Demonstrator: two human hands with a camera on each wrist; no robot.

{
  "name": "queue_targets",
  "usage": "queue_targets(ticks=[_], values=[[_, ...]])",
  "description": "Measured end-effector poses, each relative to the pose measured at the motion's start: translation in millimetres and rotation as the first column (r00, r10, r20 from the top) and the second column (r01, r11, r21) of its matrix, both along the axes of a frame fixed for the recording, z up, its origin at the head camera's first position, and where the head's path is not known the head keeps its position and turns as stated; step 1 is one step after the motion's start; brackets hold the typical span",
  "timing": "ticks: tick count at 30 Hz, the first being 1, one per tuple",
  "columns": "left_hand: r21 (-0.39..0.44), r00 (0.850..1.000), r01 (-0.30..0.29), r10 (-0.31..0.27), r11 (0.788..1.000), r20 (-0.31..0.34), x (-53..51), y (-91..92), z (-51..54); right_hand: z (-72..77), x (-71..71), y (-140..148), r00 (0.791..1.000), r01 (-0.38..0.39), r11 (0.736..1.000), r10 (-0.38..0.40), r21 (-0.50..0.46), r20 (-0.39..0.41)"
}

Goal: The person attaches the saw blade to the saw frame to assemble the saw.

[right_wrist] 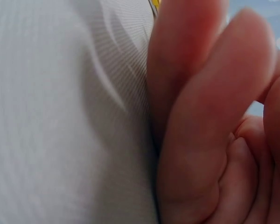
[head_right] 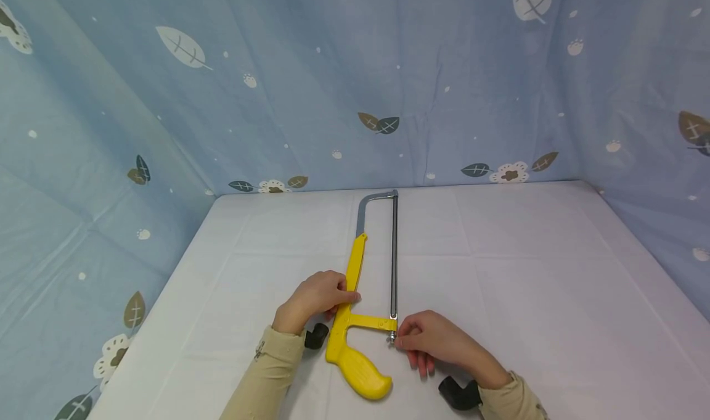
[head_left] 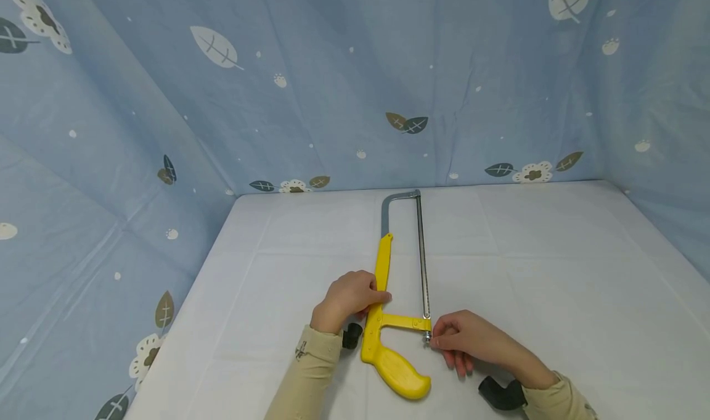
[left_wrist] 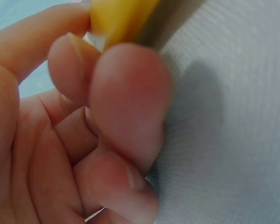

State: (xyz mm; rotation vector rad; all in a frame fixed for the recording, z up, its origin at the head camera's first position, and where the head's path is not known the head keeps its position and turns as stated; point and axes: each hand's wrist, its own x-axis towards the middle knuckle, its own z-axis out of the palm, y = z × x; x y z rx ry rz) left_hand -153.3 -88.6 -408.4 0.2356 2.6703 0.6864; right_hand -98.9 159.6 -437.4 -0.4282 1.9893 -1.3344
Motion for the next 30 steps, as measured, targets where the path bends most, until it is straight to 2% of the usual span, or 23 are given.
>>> queue_targets(ticks=[19,30], values=[[0.0,1.0,-0.005,0.005,1.0,0.004,0.3,0.1,1.6,7.9,2.7,-1.6,0.999,-0.026,1.0,0.026,0.015,0.029],[0.006,1.0,0.0,0.0,1.0,0.004,0.7,0.5,3.6,7.9,1.9,0.6,0.998,-0.047,0.999,0.048,-0.022,0.031]])
